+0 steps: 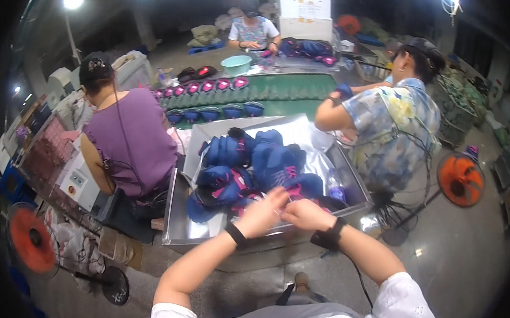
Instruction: The person is sorting and organizing shoe uppers or components in a manufacturing setting, using string to bundle or move them.
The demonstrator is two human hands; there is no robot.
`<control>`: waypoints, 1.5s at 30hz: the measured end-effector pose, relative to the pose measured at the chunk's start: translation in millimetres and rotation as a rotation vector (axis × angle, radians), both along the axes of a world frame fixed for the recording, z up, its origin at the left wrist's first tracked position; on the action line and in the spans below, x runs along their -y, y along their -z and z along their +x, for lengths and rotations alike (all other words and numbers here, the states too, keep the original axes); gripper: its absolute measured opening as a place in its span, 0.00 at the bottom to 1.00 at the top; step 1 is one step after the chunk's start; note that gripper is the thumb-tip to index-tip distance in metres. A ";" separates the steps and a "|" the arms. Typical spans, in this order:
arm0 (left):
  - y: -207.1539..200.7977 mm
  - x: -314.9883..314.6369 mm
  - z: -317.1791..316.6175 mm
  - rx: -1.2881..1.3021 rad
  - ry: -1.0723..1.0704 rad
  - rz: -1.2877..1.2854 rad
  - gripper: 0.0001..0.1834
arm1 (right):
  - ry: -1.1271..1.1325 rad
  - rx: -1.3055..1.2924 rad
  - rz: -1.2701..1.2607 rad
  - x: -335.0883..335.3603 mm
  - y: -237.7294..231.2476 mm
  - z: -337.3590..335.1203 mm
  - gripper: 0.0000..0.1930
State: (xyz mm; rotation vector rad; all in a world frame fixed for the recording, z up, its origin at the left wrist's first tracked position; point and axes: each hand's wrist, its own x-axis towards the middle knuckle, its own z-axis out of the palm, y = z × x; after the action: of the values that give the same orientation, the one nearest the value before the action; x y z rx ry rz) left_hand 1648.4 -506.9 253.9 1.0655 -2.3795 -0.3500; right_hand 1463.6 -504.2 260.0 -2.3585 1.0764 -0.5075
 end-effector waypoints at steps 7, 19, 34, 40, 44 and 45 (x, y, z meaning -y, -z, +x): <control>33.7 -96.9 -95.2 0.008 0.163 0.040 0.15 | 0.150 0.417 -0.163 -184.8 -67.4 -123.6 0.11; 13.2 -287.4 -460.5 0.272 0.835 -0.082 0.12 | 1.655 1.141 -0.212 -610.2 53.4 -434.2 0.13; -0.8 -331.7 -863.5 -0.566 0.708 1.855 0.16 | 1.574 0.880 0.512 -577.1 132.9 -694.8 0.18; 5.7 -330.0 -1019.7 -0.381 0.907 1.748 0.16 | 1.525 1.064 0.036 -541.2 96.3 -856.4 0.22; 11.0 -321.5 -1120.1 -0.486 0.911 1.819 0.14 | 1.272 1.379 0.062 -497.3 100.9 -929.7 0.31; 16.8 -312.3 -1149.1 -0.487 0.921 1.812 0.14 | 1.269 1.375 0.052 -494.9 112.6 -952.9 0.31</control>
State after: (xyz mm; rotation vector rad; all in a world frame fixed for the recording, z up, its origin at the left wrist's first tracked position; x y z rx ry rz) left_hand 499.3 -194.7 237.1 0.0865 -1.4219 -2.8886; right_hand 510.7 -9.3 147.4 -0.4829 1.4990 -1.9882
